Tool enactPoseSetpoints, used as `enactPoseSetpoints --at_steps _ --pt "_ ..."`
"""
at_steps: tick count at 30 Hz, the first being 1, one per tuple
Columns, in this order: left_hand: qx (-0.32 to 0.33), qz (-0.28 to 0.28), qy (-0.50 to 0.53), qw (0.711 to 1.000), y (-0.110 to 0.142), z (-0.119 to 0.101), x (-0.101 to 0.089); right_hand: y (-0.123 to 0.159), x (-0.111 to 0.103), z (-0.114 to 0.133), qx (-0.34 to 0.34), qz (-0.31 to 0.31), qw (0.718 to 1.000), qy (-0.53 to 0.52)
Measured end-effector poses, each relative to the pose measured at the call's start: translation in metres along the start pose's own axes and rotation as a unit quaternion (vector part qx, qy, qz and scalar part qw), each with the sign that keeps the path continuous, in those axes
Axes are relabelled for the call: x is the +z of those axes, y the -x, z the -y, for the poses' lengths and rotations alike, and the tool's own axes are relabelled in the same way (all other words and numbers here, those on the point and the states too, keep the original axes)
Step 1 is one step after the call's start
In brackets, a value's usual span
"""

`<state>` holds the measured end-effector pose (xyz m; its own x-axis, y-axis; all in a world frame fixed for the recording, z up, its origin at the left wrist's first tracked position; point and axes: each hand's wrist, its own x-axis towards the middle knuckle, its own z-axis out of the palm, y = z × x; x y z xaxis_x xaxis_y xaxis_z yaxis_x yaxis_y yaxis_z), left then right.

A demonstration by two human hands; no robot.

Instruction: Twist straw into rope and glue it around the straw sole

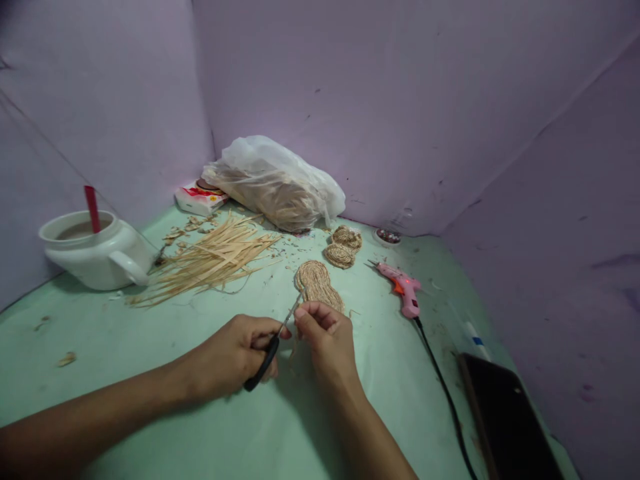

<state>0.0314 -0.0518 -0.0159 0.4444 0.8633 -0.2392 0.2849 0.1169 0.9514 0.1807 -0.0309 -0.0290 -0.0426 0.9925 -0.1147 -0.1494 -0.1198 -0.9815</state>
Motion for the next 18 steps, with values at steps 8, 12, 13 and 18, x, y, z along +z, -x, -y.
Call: enactPoseSetpoints --at_steps 8,12,13,18 --pt "-0.020 -0.205 -0.382 0.901 -0.005 -0.014 -0.062 -0.007 -0.012 0.027 0.037 -0.034 0.997 -0.065" --pt "-0.078 -0.125 -0.516 0.844 0.001 -0.021 -0.078 -0.011 -0.036 0.053 0.056 -0.035 0.996 -0.058" --pt "-0.084 -0.120 -0.539 0.830 0.001 -0.021 -0.078 -0.012 -0.042 0.057 0.050 -0.044 0.997 -0.047" --pt "-0.101 -0.171 -0.588 0.784 0.001 -0.024 -0.074 -0.016 -0.058 0.067 -0.100 -0.172 0.978 -0.063"
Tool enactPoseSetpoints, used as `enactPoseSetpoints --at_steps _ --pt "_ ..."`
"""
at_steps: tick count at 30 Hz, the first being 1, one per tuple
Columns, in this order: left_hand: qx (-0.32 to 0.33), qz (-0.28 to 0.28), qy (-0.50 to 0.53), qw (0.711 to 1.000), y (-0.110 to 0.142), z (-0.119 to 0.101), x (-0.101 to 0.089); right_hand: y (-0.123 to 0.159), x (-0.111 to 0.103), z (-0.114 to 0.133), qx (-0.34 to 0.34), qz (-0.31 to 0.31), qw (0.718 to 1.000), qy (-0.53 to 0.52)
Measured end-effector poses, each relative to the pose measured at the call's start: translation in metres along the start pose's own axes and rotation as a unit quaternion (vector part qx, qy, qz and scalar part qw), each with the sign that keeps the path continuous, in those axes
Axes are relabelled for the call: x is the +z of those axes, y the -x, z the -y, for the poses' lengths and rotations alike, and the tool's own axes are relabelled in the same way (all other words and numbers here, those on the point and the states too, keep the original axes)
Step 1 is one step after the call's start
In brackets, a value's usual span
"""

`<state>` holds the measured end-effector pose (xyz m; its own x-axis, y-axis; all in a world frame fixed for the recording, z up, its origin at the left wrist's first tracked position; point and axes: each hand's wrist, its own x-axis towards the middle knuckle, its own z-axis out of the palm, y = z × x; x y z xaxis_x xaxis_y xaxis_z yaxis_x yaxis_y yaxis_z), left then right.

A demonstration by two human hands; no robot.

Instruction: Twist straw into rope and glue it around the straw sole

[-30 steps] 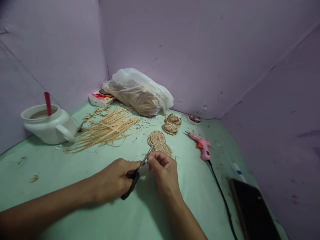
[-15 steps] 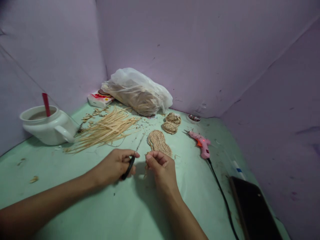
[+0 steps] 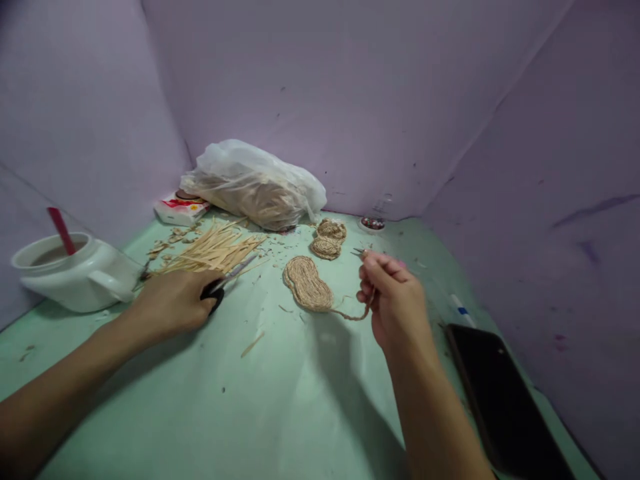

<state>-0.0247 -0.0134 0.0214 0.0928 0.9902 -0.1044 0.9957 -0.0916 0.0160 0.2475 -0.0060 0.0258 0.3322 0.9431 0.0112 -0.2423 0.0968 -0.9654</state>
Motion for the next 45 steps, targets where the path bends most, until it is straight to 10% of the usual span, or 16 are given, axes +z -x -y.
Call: enactPoseSetpoints --at_steps 3,9,17,22,26,29,32,37,40,45 --pt "-0.059 -0.035 -0.031 0.997 -0.003 -0.001 -0.003 -0.003 0.000 0.000 -0.046 -0.041 0.994 -0.092" --pt "-0.104 -0.048 -0.066 0.991 -0.008 0.006 -0.004 -0.006 0.001 0.000 0.089 -0.009 0.989 -0.121" --pt "-0.111 -0.054 -0.115 0.986 -0.019 0.020 -0.002 0.034 -0.020 0.004 0.200 0.145 0.968 -0.052" --pt "-0.119 -0.103 -0.142 0.977 -0.025 0.020 0.007 0.021 -0.037 -0.029 0.045 0.037 0.980 0.190" --pt "-0.114 -0.105 -0.164 0.974 -0.030 0.021 0.013 -0.006 -0.043 -0.051 -0.153 0.093 0.855 0.486" --pt "-0.115 -0.070 -0.166 0.977 -0.033 0.023 0.012 -0.015 -0.039 -0.055 -0.164 0.160 0.753 0.617" --pt "-0.116 -0.044 -0.159 0.979 -0.032 0.025 0.008 -0.012 -0.039 -0.049 -0.141 0.175 0.709 0.668" --pt "-0.124 -0.010 -0.137 0.983 -0.032 0.027 0.005 -0.002 -0.041 -0.037 -0.197 0.041 0.775 0.599" --pt "-0.114 0.001 -0.105 0.988 -0.037 0.029 0.009 0.003 -0.022 -0.035 -0.191 0.090 0.811 0.546" --pt "-0.148 -0.005 -0.065 0.987 -0.043 0.031 0.005 0.013 0.018 -0.043 -0.128 0.201 0.749 0.618"
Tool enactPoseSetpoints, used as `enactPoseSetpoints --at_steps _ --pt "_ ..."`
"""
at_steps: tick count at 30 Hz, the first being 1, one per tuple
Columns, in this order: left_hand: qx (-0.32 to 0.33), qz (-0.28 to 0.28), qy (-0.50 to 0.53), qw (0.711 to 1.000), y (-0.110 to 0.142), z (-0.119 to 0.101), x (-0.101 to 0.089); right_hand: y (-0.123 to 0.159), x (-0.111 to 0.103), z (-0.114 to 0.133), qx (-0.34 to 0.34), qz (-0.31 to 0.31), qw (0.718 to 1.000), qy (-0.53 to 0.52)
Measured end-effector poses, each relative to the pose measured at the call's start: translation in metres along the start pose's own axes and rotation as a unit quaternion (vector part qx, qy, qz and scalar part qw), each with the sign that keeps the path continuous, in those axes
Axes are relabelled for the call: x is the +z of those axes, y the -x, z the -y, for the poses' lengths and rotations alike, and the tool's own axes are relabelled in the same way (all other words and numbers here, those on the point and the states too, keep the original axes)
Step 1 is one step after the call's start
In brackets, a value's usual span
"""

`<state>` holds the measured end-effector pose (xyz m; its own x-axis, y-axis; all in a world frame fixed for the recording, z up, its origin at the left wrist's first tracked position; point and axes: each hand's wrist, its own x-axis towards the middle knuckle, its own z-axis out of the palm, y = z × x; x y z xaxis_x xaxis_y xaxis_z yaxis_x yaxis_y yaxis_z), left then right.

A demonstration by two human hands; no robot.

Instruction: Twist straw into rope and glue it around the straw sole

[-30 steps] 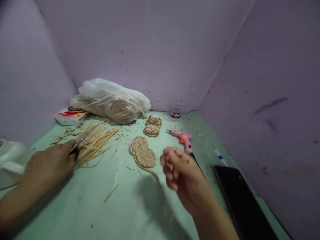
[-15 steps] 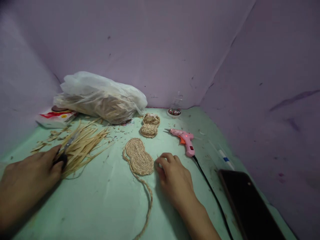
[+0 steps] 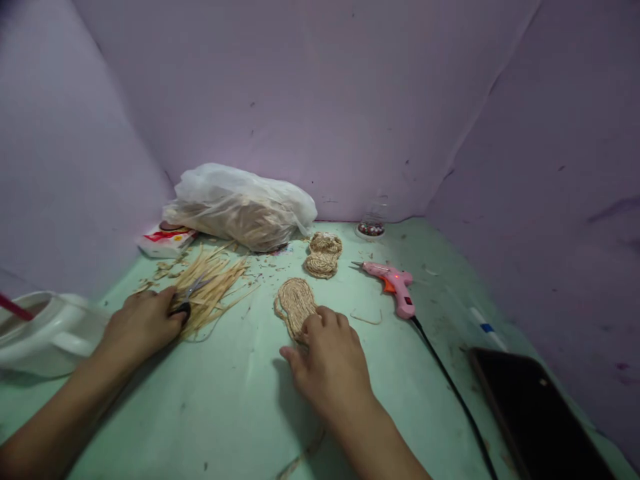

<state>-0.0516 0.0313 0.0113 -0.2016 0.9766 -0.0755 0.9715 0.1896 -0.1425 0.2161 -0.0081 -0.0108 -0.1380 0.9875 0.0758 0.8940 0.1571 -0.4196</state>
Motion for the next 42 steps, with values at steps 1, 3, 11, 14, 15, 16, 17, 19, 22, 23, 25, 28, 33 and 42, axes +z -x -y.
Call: enactPoseSetpoints --at_steps 1,3,11,14,15,16,17,19,22,23,25,28,33,42 --pt "-0.008 -0.011 0.003 1.000 0.000 0.000 -0.003 -0.001 0.004 0.003 0.006 0.004 1.000 0.013" --pt "-0.017 -0.029 0.009 0.999 0.000 -0.001 -0.009 -0.002 0.010 0.004 0.012 0.004 1.000 0.028" --pt "-0.046 0.034 0.016 0.998 -0.017 0.000 -0.010 0.000 0.013 -0.012 0.031 0.002 0.999 0.027" --pt "-0.027 0.053 0.023 0.998 -0.018 0.001 -0.013 0.001 0.011 -0.021 0.003 0.006 1.000 -0.008" --pt "-0.024 0.032 0.020 0.999 -0.017 -0.001 -0.015 0.001 0.010 -0.024 -0.013 0.007 1.000 -0.025" --pt "-0.016 -0.005 0.022 1.000 -0.014 -0.005 -0.017 0.002 0.009 -0.028 -0.033 0.010 0.998 -0.042" --pt "0.004 -0.050 0.034 0.998 -0.011 -0.012 -0.019 0.003 0.008 -0.032 -0.057 0.015 0.996 -0.061" --pt "0.100 -0.123 0.105 0.982 -0.004 -0.030 -0.020 0.005 0.006 -0.039 -0.111 0.034 0.988 -0.099" --pt "0.318 -0.068 0.271 0.906 0.004 -0.064 -0.013 0.009 0.005 -0.049 -0.167 0.057 0.974 -0.143" --pt "0.366 -0.040 0.297 0.881 0.005 -0.074 -0.008 0.010 0.005 -0.052 -0.169 0.053 0.973 -0.147" --pt "0.418 -0.034 0.305 0.855 0.005 -0.090 0.002 0.013 0.005 -0.056 -0.149 0.030 0.979 -0.135" --pt "0.426 -0.052 0.269 0.862 0.002 -0.100 0.014 0.019 0.002 -0.056 -0.090 0.018 0.992 -0.085" --pt "0.396 -0.024 0.186 0.899 0.010 -0.098 0.009 0.025 -0.011 -0.048 0.006 0.065 0.998 0.025" --pt "0.361 0.042 0.179 0.914 0.039 -0.088 0.004 0.035 -0.038 -0.080 -0.019 0.107 0.990 -0.085"
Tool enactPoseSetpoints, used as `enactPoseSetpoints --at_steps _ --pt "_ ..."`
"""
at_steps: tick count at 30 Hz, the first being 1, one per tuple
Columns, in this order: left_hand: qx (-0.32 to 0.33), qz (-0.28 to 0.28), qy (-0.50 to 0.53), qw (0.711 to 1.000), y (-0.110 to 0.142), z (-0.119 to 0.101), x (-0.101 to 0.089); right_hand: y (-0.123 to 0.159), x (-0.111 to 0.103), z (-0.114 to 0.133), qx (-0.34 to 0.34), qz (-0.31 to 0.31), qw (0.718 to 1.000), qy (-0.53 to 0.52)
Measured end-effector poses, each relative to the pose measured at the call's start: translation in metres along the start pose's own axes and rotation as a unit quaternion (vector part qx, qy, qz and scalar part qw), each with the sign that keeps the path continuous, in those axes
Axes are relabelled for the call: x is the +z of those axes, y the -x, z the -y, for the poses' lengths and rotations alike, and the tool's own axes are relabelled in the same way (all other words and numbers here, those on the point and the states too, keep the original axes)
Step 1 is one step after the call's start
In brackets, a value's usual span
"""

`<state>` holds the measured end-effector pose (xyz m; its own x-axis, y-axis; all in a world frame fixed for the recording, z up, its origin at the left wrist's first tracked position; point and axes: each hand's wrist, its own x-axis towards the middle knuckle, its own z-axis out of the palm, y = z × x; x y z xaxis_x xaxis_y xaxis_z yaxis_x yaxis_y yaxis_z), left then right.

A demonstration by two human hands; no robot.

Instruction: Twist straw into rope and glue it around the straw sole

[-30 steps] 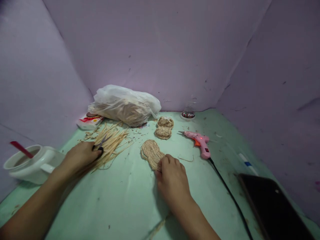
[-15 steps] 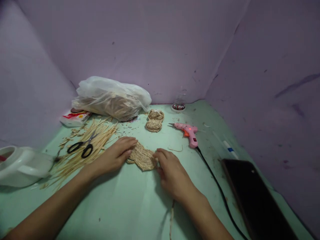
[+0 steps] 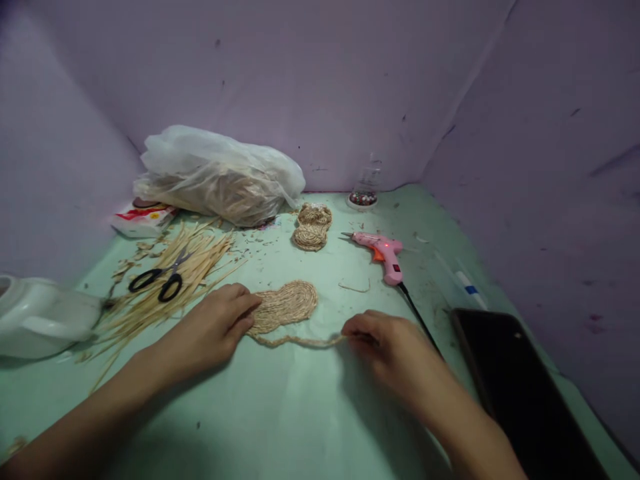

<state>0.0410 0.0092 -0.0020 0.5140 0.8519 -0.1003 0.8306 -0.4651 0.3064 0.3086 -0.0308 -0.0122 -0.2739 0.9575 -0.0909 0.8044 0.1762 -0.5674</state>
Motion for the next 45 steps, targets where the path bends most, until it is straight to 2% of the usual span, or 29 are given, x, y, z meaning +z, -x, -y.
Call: enactPoseSetpoints --at_steps 4,8,10,12,16,19,22,24,26,29,32,34,38,45 --pt "0.021 -0.044 0.087 0.995 0.006 0.010 0.010 -0.002 0.000 -0.016 0.009 -0.105 0.987 0.118" --pt "0.061 -0.100 0.117 0.986 0.010 0.016 0.023 -0.008 0.006 0.007 -0.061 -0.143 0.983 0.101" --pt "0.071 -0.125 0.114 0.983 0.010 0.015 0.029 -0.011 0.014 0.026 -0.110 -0.121 0.984 0.066" --pt "0.081 -0.142 0.106 0.981 0.010 0.014 0.035 -0.014 0.026 0.041 -0.122 -0.073 0.989 0.052" --pt "0.072 -0.169 0.101 0.978 0.008 0.011 0.040 -0.016 0.049 0.047 -0.124 -0.054 0.988 0.067" --pt "0.055 -0.190 0.100 0.975 0.007 0.011 0.042 -0.014 0.054 0.037 -0.120 -0.117 0.985 0.050" --pt "0.056 -0.196 0.095 0.974 0.006 0.011 0.043 -0.018 0.047 0.028 -0.107 -0.213 0.971 0.033" --pt "0.056 -0.192 0.090 0.976 0.006 0.011 0.044 -0.027 0.039 0.027 -0.111 -0.234 0.965 0.030" --pt "0.052 -0.189 0.088 0.977 0.006 0.011 0.044 -0.039 0.031 0.030 -0.136 -0.206 0.968 0.034" --pt "0.041 -0.189 0.093 0.977 0.006 0.012 0.045 -0.060 0.025 0.037 -0.194 -0.116 0.973 0.038" --pt "0.042 -0.177 0.094 0.979 0.004 0.012 0.045 -0.074 0.025 0.042 -0.226 -0.025 0.973 0.042" --pt "0.042 -0.161 0.091 0.982 0.003 0.012 0.045 -0.079 0.026 0.042 -0.243 0.012 0.970 0.030" --pt "0.041 -0.143 0.089 0.985 0.003 0.011 0.044 -0.084 0.027 0.036 -0.255 0.046 0.966 -0.005" --pt "0.044 -0.139 0.084 0.986 0.002 0.011 0.045 -0.091 0.032 0.029 -0.199 0.060 0.975 -0.079"
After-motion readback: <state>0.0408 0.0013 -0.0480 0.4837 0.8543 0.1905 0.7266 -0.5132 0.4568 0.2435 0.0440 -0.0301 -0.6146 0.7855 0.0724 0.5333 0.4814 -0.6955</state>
